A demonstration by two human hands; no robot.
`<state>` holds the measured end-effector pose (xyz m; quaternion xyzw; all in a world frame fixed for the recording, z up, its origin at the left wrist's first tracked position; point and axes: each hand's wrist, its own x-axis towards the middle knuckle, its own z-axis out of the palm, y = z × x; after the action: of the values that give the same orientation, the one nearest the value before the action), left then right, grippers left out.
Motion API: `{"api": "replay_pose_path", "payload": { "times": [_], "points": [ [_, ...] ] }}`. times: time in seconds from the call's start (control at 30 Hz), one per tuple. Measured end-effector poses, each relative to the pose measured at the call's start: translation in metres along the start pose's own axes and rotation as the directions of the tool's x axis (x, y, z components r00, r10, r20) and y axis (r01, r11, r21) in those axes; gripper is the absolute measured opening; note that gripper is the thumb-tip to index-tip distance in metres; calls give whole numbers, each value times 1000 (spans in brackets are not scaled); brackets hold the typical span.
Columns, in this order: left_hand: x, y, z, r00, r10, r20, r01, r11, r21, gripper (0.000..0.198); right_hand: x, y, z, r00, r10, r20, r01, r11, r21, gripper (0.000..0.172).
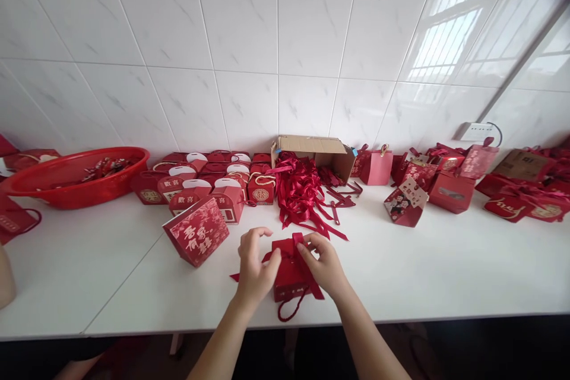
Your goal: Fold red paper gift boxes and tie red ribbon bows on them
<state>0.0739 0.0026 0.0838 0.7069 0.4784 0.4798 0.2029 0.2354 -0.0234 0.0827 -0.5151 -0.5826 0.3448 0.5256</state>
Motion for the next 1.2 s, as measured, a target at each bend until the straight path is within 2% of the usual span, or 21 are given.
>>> {"api": "replay_pose_path", "payload": {
  "times": [0.1, 0.23, 0.4, 0.5, 0.57, 0.7, 0.8, 0.9, 0.97, 1.1, 1.2],
  "points": [
    [1, -21, -8, 980, -172, 96, 174, 985, -20, 18, -2, 4, 2, 999, 16, 30, -17, 999, 38, 25],
    [6, -35, -12, 918, -255, 305, 285, 957, -58, 29, -3, 4, 2, 992, 19, 126, -34, 993, 115, 27],
    [12, -19, -25, 823, -251, 510, 381, 909, -167, 40, -3, 1, 7, 996, 40, 79, -42, 999, 27, 18],
    [17, 1, -32, 799, -217, 561, 402, 886, -230, 41, -3, -2, 12, 998, 51, 29, -50, 998, -31, 13],
    [22, 16, -33, 797, -187, 573, 398, 878, -266, 41, -4, -4, 13, 999, 39, 18, -37, 997, -64, 11],
    [35, 42, -23, 807, -129, 576, 366, 876, -316, 31, -7, -7, 9, 997, -11, 82, 17, 997, -70, 9],
    [45, 51, -17, 823, -41, 567, 280, 898, -340, 26, -9, -5, 8, 997, -11, 72, 15, 998, -61, 17],
    [49, 44, -16, 829, 30, 559, 218, 902, -373, 38, -7, -1, 10, 999, 14, 35, -13, 999, -38, 29],
    [48, 32, -17, 841, -5, 541, 232, 906, -353, 41, -6, 1, 11, 999, 20, 39, -19, 1000, -14, 34],
    [36, 7, -16, 860, -83, 504, 257, 923, -285, 31, -4, 2, 9, 999, 14, 46, -15, 1000, 24, 38],
    [25, -2, -13, 889, -104, 446, 257, 919, -299, 22, -5, 2, 10, 1000, 17, 11, -17, 999, 50, 41]
  ]
}}
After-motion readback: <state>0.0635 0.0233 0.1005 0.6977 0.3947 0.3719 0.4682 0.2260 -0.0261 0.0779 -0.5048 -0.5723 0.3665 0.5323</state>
